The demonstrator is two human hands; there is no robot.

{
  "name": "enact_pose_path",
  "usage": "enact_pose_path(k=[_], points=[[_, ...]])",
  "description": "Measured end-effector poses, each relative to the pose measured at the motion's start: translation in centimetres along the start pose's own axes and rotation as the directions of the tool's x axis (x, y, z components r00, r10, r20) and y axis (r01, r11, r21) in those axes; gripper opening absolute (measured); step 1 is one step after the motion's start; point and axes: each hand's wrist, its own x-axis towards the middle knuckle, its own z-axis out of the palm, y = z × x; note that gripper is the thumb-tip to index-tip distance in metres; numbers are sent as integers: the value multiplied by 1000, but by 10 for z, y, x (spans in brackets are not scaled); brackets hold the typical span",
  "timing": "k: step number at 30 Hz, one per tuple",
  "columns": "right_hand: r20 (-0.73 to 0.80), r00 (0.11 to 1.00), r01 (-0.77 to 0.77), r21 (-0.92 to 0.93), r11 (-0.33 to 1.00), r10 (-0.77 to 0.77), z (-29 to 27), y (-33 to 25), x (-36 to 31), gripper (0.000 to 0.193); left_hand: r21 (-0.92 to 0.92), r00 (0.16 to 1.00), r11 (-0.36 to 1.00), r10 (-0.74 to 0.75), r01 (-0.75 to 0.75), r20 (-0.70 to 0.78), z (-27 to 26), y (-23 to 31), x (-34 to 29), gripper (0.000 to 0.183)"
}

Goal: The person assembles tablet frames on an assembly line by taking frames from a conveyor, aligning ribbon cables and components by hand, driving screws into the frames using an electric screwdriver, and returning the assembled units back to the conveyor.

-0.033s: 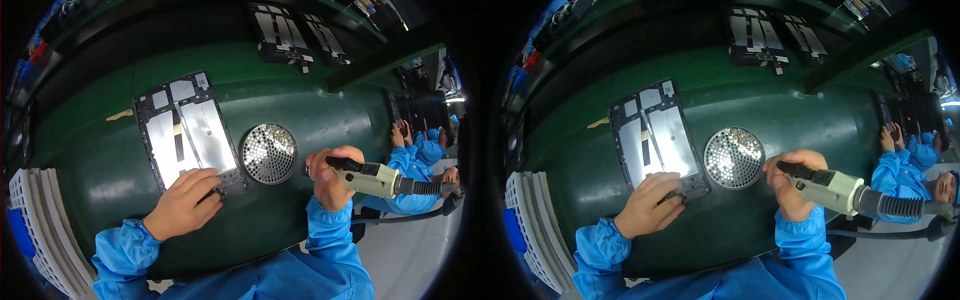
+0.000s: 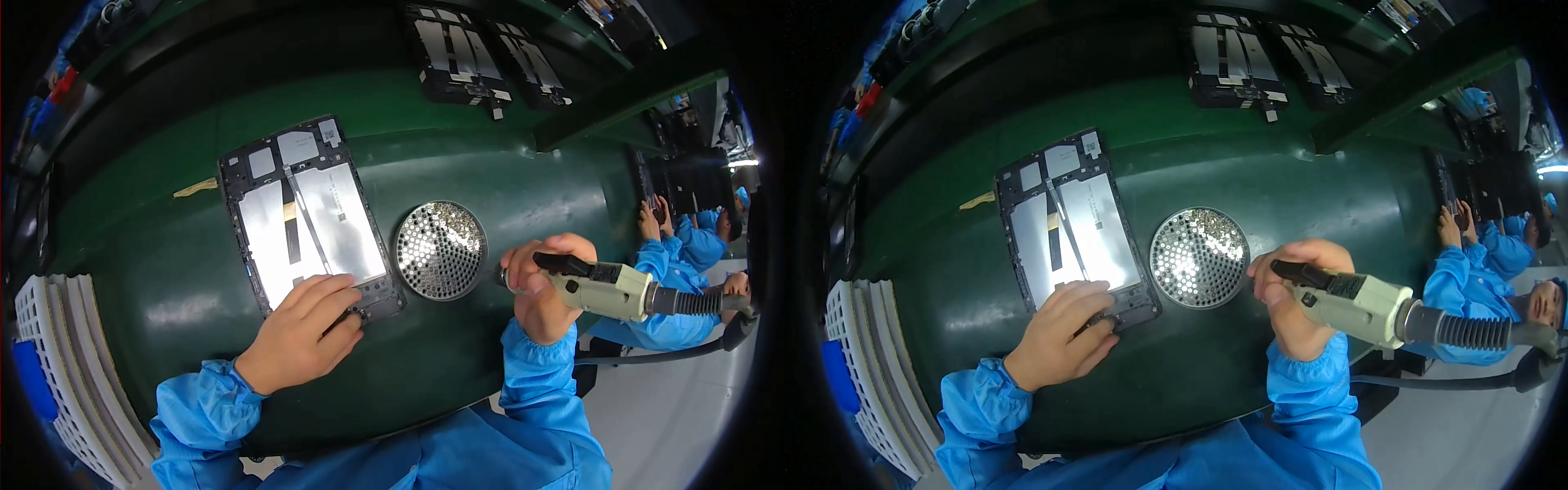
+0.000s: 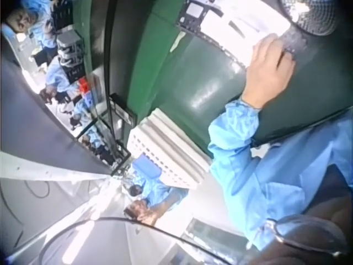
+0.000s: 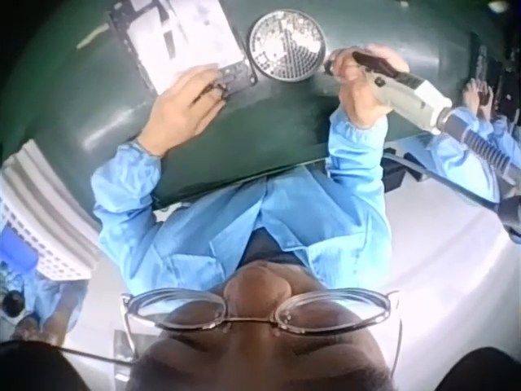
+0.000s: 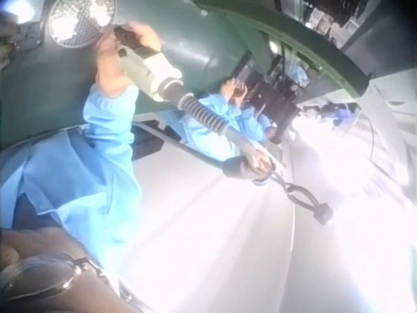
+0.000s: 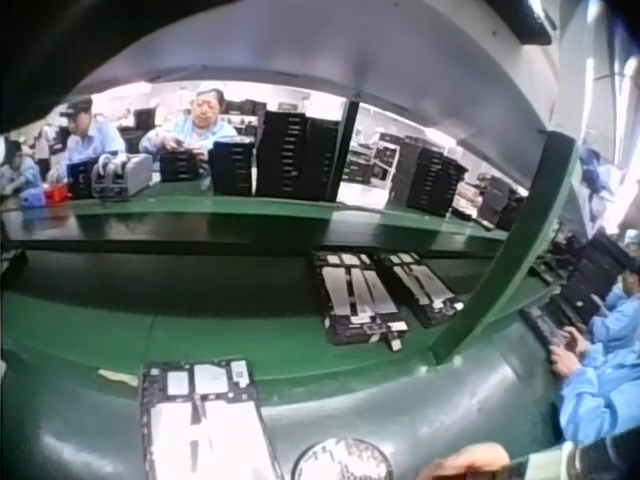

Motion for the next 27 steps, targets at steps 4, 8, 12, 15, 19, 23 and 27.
enact_pose_path(k=[4, 8, 12, 15, 19, 23, 27], points=[[-18, 999, -28, 40, 999, 28, -9, -5, 11, 66, 260, 999, 966, -27, 17, 34, 4, 5, -14, 31], [-3, 994, -106, -37, 994, 106, -31, -11, 20, 61, 380, 996, 922, -89, 73, 26, -10, -1, -5, 33], [-114, 982, -167, -126, 978, 153, -41, -8, 24, 53, 536, 963, 804, -164, 256, -214, -28, -63, 0, 29], [-183, 977, -129, -97, 987, 110, -45, -7, 25, 51, 579, 938, 743, -210, 336, -275, -58, -104, 10, 32], [-196, 974, -127, -71, 989, 111, -54, -3, 25, 50, 611, 909, 674, -298, 416, -291, -86, -145, 16, 32], [-266, 950, -202, -113, 973, 166, -58, 3, 24, 46, 461, 870, 750, -317, 474, -377, -61, -141, 74, 36], [-307, 951, -23, -119, 993, -15, -67, 28, 19, 37, 394, 965, 896, -115, 203, -237, -17, -124, 160, 55]])
